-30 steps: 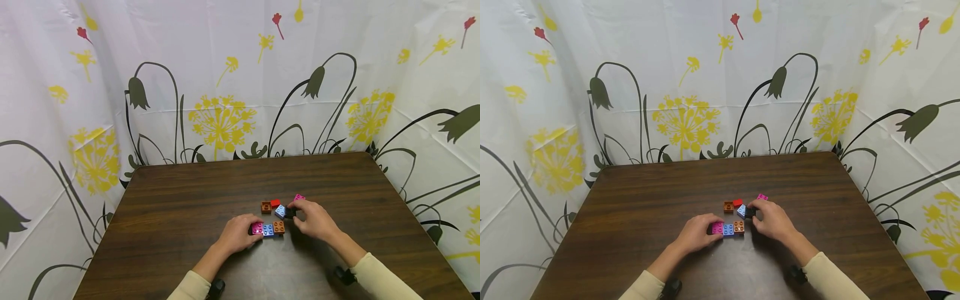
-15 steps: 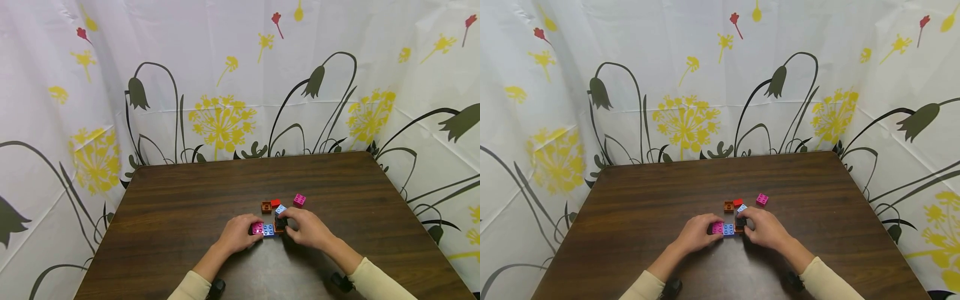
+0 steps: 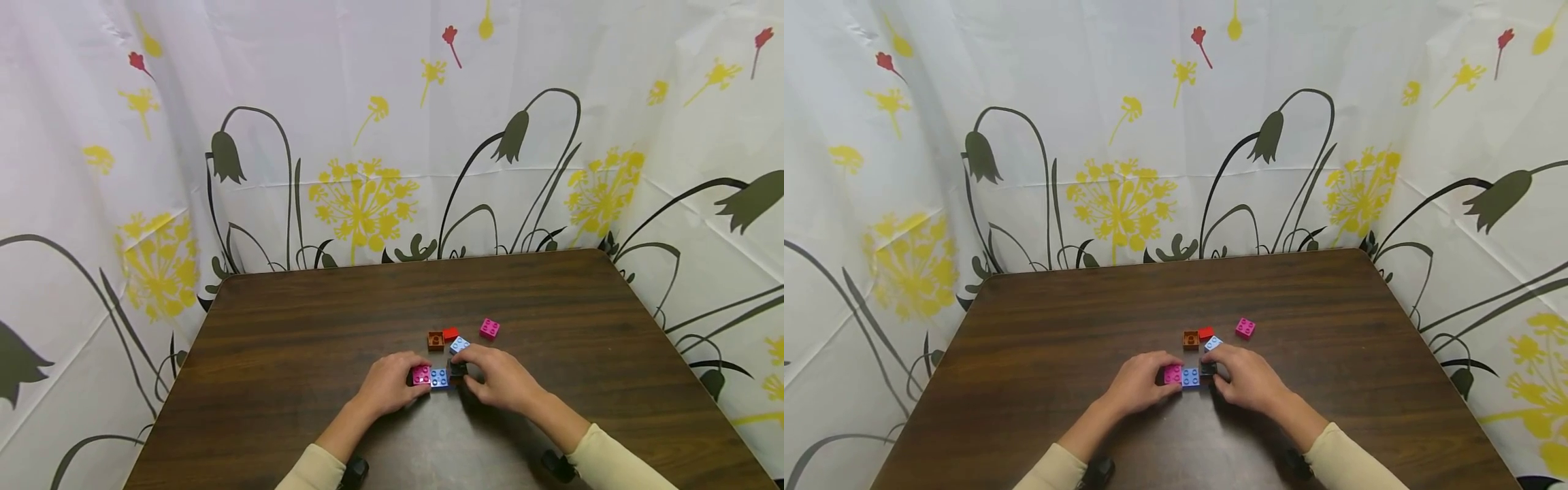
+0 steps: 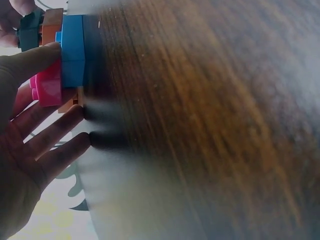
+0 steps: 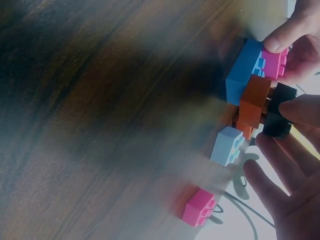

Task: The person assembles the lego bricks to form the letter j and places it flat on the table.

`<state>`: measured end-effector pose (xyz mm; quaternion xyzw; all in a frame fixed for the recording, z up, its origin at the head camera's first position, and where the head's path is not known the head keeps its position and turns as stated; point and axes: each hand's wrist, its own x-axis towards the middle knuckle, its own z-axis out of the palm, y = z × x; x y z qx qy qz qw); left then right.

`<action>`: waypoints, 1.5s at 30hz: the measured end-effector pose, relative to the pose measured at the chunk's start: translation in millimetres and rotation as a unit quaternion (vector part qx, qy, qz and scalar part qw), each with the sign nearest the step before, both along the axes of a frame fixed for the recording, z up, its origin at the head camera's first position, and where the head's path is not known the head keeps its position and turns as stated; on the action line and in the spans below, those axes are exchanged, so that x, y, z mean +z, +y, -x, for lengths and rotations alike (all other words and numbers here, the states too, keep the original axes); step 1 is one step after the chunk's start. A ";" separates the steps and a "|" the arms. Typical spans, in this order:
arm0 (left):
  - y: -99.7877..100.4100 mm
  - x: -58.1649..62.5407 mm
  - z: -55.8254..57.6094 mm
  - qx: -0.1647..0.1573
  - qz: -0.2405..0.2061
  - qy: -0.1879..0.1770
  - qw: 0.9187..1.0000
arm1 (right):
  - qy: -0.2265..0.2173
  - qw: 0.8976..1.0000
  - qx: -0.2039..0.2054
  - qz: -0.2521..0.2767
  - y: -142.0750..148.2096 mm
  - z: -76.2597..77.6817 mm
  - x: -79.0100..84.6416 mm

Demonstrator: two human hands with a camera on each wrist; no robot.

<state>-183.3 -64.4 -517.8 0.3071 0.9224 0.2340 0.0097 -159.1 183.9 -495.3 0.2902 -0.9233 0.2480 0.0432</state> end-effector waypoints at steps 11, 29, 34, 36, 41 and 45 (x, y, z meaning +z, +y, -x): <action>0.3 -4.2 0.2 0.002 -0.001 0.006 1.000 | -0.001 1.000 0.013 -0.005 -1.8 0.4 2.6; 0.1 -3.3 2.2 0.000 0.005 0.003 1.000 | -0.018 1.000 0.013 0.005 -4.2 4.8 2.7; 0.9 -2.7 4.2 -0.001 0.004 0.002 1.000 | -0.008 1.000 0.020 0.001 -3.4 5.5 2.9; 1.2 -1.7 5.4 -0.001 0.004 0.005 1.000 | 0.000 1.000 0.022 0.006 -3.8 6.1 3.5; 1.0 -0.2 5.4 -0.001 0.011 0.003 1.000 | -0.004 1.000 0.015 0.000 -4.7 6.1 5.1; 0.7 -1.4 4.1 -0.002 0.013 -0.001 1.000 | -0.022 1.000 0.010 -0.009 -4.3 5.3 4.5</action>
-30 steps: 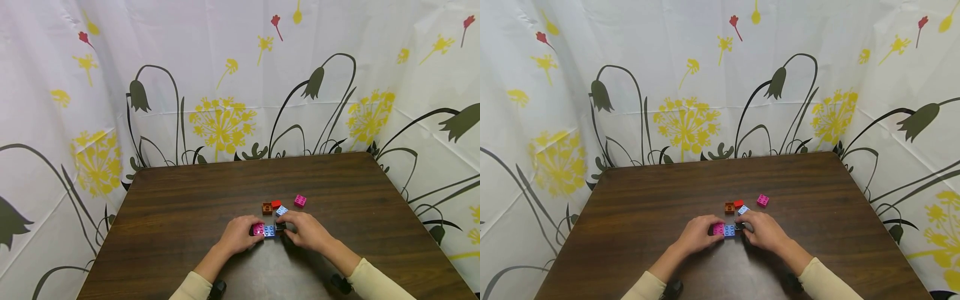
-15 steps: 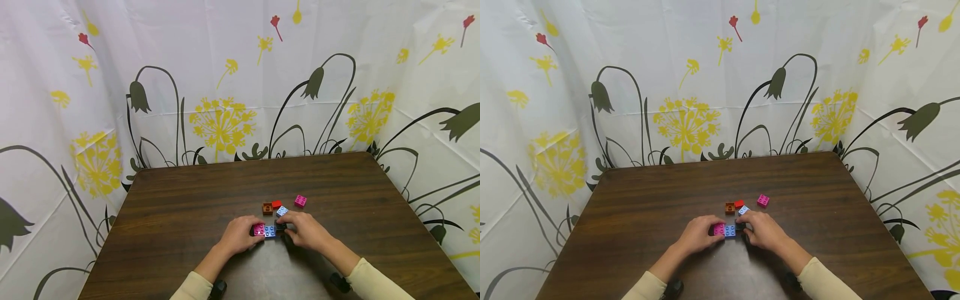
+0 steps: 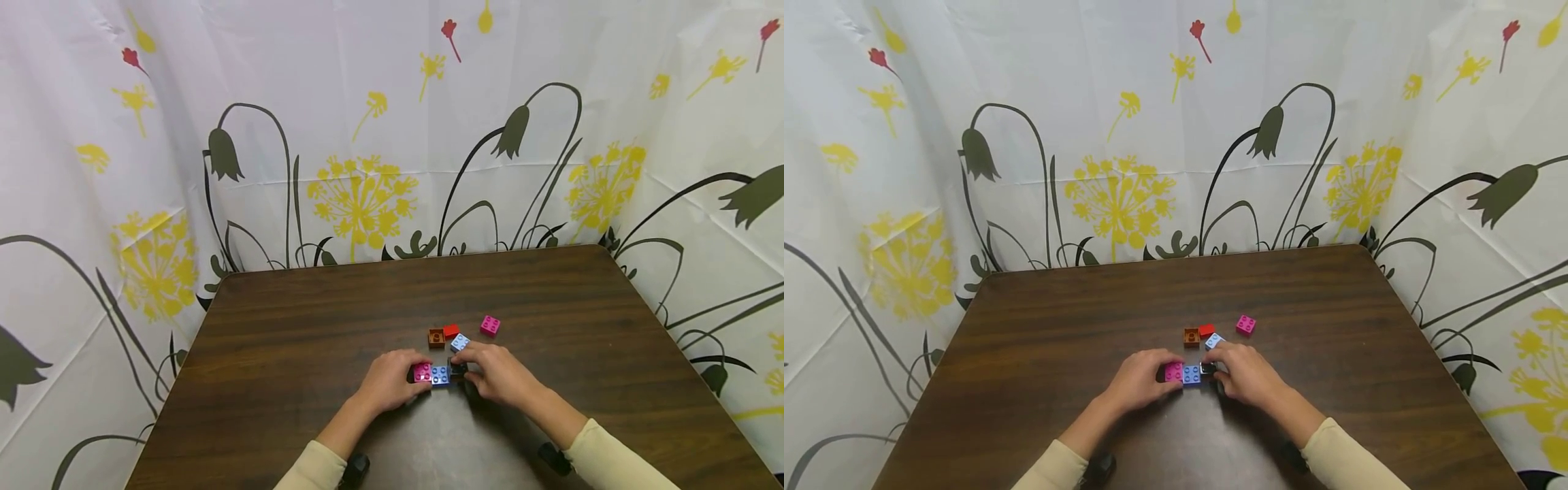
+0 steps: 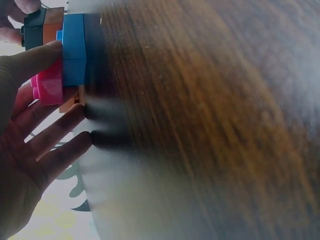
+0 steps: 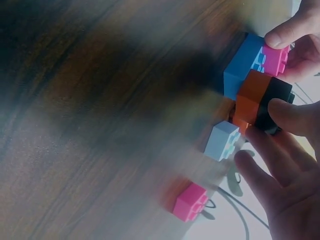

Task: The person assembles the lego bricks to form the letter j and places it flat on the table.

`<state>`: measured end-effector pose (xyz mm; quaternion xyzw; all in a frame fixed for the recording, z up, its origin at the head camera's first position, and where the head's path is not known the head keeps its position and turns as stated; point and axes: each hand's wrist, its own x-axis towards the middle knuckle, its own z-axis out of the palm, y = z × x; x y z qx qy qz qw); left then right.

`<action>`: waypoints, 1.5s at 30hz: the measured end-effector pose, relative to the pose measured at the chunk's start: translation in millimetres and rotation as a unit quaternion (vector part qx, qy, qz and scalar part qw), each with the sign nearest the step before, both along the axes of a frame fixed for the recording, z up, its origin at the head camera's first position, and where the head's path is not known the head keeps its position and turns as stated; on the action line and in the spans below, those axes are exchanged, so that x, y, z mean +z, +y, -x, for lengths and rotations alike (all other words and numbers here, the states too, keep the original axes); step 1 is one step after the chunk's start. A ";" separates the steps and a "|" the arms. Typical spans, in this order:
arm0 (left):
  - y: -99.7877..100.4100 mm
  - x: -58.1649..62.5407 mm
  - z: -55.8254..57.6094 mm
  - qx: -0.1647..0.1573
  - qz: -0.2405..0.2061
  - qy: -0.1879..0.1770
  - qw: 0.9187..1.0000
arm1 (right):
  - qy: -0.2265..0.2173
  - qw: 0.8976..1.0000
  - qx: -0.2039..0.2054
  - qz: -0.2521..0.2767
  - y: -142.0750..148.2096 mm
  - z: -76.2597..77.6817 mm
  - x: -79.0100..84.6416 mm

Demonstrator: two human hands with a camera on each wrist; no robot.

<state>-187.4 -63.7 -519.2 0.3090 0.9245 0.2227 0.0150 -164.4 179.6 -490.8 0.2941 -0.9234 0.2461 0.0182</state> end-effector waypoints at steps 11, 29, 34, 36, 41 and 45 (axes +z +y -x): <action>-0.9 0.3 -0.1 -0.002 0.001 0.004 1.000 | -0.005 1.000 0.013 0.014 4.0 -0.3 -0.8; -1.8 -0.6 -2.7 -0.002 0.002 0.011 1.000 | 0.018 0.990 -0.142 -0.016 62.5 34.0 -29.7; -2.0 -3.6 -4.9 -0.009 0.001 0.001 1.000 | 0.013 0.990 -0.138 -0.017 68.1 33.1 -43.0; -2.4 -3.7 -5.0 -0.006 0.001 -0.003 1.000 | 0.026 0.990 -0.138 -0.007 68.6 33.7 -45.4; -2.9 -1.5 -2.7 -0.005 -0.002 -0.001 1.000 | 0.057 0.988 -0.146 0.011 67.5 37.3 -48.2; -2.9 0.5 -1.6 -0.008 0.000 -0.003 1.000 | 0.058 0.986 -0.153 0.018 65.5 38.6 -50.8</action>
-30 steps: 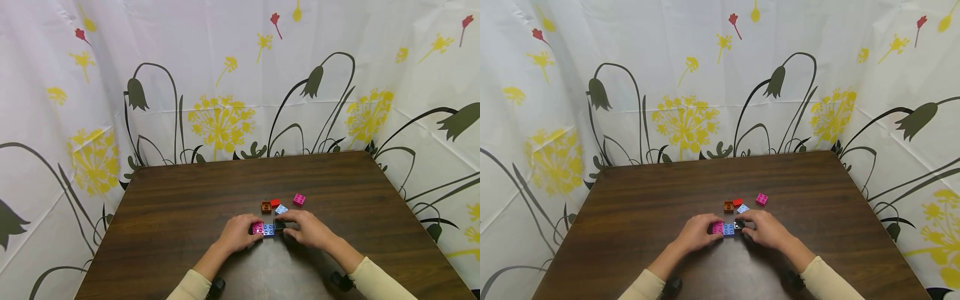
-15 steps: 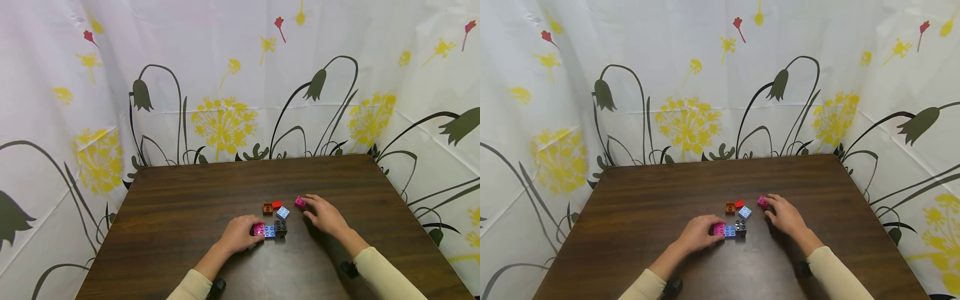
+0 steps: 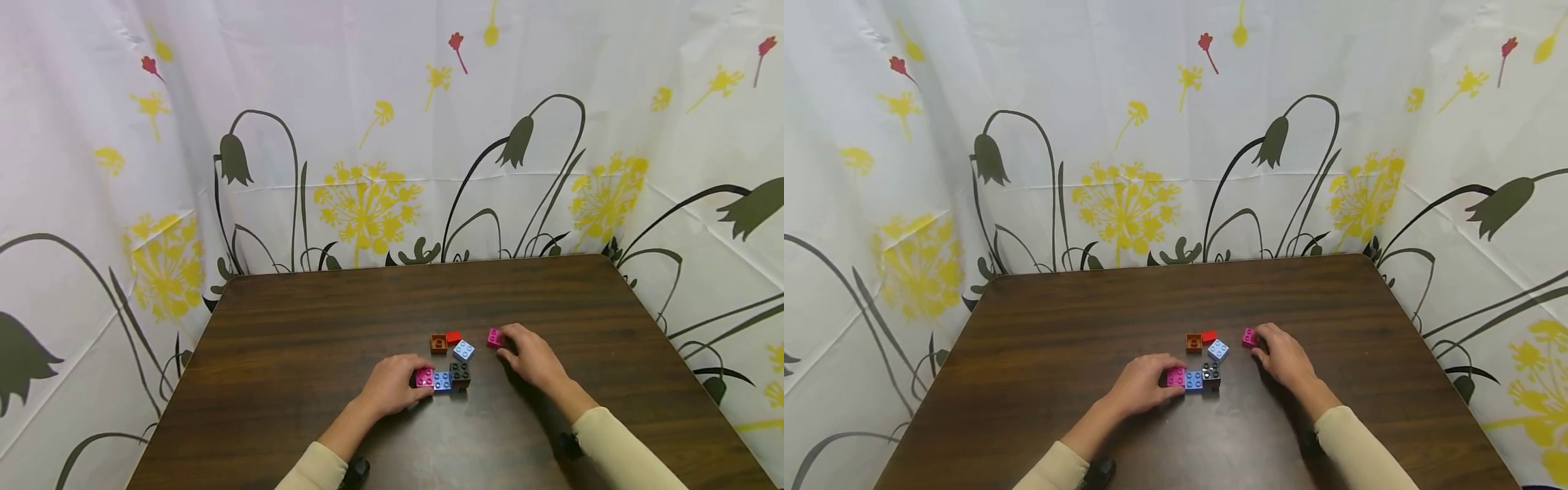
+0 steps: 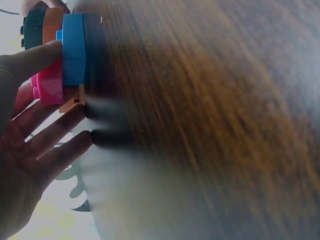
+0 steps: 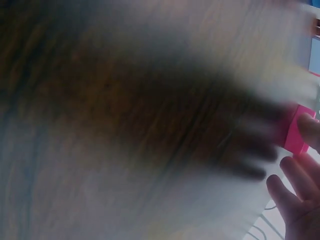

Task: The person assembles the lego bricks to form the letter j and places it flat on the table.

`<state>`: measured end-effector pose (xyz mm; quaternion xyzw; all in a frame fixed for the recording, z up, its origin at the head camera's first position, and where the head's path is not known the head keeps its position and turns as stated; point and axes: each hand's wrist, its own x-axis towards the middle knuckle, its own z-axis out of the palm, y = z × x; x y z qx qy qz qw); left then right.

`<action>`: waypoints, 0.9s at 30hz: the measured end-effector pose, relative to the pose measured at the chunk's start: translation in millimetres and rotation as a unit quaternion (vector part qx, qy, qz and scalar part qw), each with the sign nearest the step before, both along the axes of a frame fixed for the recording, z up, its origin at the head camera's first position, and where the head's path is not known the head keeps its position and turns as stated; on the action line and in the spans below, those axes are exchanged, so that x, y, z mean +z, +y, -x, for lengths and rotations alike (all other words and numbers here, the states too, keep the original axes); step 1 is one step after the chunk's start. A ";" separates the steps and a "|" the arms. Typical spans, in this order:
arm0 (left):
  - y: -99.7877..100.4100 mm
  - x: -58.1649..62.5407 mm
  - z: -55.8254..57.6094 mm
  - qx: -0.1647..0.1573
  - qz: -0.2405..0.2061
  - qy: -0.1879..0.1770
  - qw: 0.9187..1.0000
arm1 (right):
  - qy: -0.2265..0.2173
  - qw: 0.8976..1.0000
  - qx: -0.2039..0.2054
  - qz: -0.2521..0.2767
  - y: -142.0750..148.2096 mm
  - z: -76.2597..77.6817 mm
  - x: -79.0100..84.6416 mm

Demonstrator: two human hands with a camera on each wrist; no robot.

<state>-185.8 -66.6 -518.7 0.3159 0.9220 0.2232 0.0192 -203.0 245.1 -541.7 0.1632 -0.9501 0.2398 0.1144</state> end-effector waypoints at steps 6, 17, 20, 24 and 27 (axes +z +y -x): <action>-0.5 -1.4 -0.5 -0.001 0.003 -0.007 1.000 | -0.002 1.000 -0.002 -0.002 -2.3 -1.0 -1.5; -1.3 -2.1 -0.8 0.002 0.005 0.004 1.000 | -0.015 1.000 0.000 0.009 -2.3 -1.1 9.6; -1.4 -2.1 -1.2 0.003 0.006 0.004 1.000 | -0.016 1.000 0.000 0.024 -3.1 -1.6 15.6; -1.3 -1.1 -1.3 -0.004 0.003 0.012 1.000 | -0.018 0.998 0.003 0.058 -3.9 -3.4 22.9; -1.7 -0.4 -1.7 -0.005 0.001 0.016 1.000 | -0.013 0.996 0.018 0.083 -6.6 -4.3 28.0</action>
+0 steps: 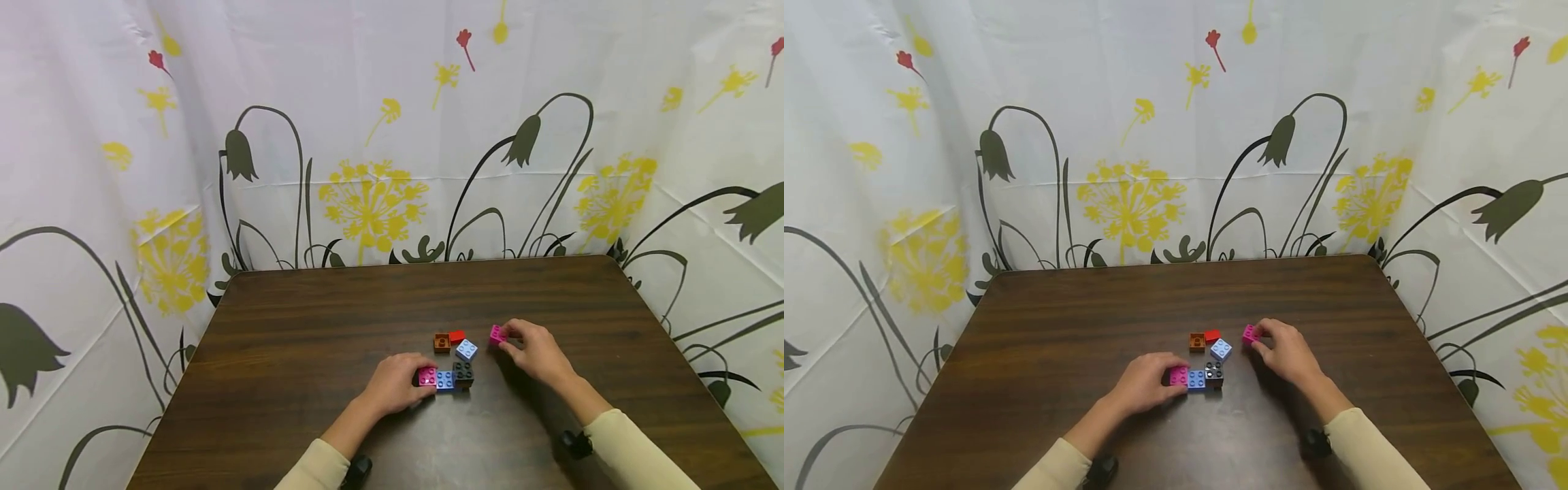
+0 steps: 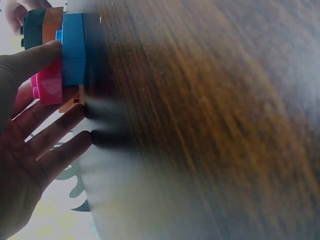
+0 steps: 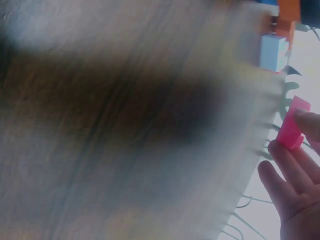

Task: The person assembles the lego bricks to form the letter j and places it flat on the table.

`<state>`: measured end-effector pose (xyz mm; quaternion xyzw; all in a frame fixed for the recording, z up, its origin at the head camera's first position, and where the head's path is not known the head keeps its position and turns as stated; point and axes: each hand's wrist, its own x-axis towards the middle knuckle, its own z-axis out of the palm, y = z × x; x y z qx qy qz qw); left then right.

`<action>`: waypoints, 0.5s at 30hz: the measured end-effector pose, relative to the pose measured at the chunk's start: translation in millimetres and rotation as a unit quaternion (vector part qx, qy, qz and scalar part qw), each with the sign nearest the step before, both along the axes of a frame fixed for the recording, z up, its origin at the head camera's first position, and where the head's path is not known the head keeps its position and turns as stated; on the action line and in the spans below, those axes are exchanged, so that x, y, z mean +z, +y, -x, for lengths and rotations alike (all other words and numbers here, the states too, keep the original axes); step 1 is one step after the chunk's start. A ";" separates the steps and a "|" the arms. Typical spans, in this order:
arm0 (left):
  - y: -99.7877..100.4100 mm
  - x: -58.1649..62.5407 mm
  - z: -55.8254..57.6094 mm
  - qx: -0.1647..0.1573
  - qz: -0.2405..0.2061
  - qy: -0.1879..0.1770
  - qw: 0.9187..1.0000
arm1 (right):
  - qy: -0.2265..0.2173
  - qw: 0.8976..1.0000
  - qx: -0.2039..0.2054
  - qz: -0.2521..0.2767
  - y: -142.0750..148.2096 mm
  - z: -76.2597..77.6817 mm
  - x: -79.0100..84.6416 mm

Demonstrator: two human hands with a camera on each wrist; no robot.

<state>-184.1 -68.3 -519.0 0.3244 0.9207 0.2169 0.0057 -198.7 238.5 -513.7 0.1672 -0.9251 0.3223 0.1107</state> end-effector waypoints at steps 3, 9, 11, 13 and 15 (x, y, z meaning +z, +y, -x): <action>1.0 -0.1 0.4 0.003 0.003 -0.002 1.000 | 0.008 1.000 0.018 0.015 -2.4 -1.4 5.2; 3.6 -1.4 1.9 0.002 0.005 -0.006 1.000 | 0.017 0.998 0.056 0.010 -11.5 -9.0 20.1; 3.9 -1.8 2.3 0.002 0.005 -0.006 1.000 | 0.020 0.997 0.070 0.009 -16.6 -12.4 24.6; 3.4 -1.7 2.3 0.002 0.006 -0.007 1.000 | 0.021 0.996 0.085 0.009 -22.7 -14.7 27.8; 2.8 -1.3 2.3 0.002 0.007 -0.008 1.000 | 0.022 0.995 0.099 0.009 -28.8 -16.7 29.9</action>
